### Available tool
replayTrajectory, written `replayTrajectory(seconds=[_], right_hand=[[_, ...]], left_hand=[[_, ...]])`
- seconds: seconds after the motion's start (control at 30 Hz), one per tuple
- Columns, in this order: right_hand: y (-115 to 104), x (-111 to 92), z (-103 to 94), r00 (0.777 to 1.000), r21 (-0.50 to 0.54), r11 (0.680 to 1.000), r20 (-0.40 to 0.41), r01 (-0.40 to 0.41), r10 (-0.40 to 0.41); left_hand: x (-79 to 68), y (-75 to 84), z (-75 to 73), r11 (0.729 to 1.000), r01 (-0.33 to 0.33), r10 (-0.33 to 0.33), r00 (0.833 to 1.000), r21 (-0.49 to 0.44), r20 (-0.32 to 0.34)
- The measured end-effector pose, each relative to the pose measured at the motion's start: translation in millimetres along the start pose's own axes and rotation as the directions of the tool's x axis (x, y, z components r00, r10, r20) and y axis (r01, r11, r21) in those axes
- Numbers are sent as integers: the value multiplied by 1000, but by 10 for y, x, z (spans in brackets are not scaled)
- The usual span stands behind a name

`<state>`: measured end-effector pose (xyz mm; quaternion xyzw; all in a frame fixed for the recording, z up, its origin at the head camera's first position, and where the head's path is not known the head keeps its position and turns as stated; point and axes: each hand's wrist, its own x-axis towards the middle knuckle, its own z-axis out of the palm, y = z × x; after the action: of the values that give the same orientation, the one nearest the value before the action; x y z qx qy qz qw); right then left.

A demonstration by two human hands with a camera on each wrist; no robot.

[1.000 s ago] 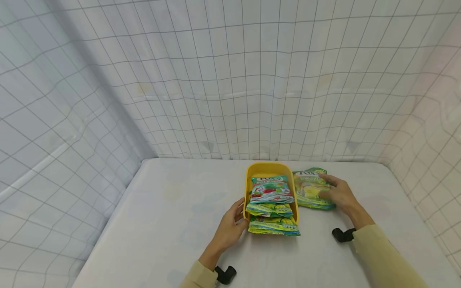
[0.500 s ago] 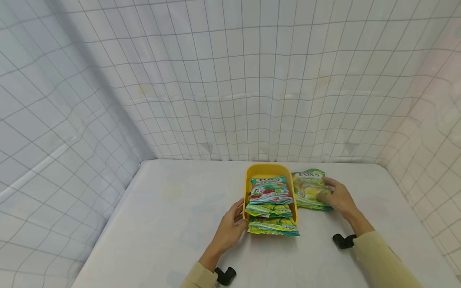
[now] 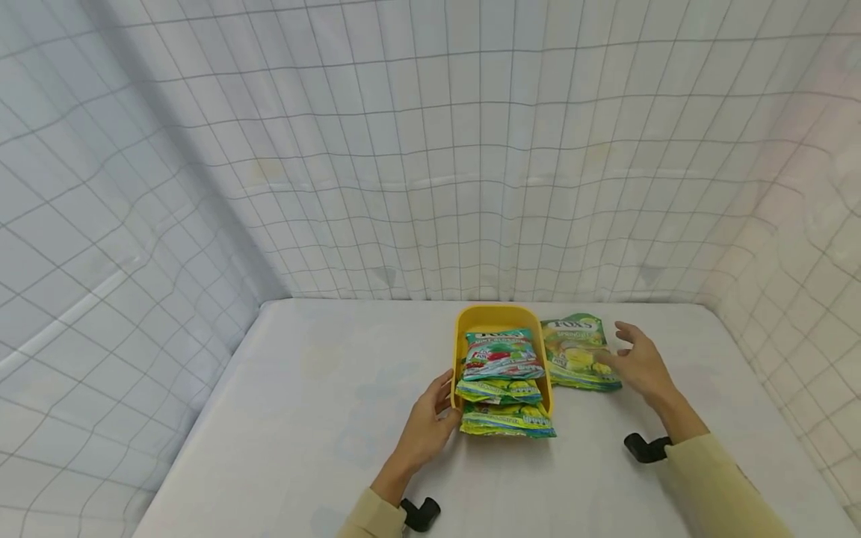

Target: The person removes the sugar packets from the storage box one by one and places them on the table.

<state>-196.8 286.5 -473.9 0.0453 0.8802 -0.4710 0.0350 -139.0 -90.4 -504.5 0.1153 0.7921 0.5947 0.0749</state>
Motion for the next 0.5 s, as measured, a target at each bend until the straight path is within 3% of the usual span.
replayTrajectory(seconds=[0.5], right_hand=[[-306,-53,40,998,105,993,16,62,-64]], left_hand=[[9,35,29,1000,5,-6,1000,-7,-21]])
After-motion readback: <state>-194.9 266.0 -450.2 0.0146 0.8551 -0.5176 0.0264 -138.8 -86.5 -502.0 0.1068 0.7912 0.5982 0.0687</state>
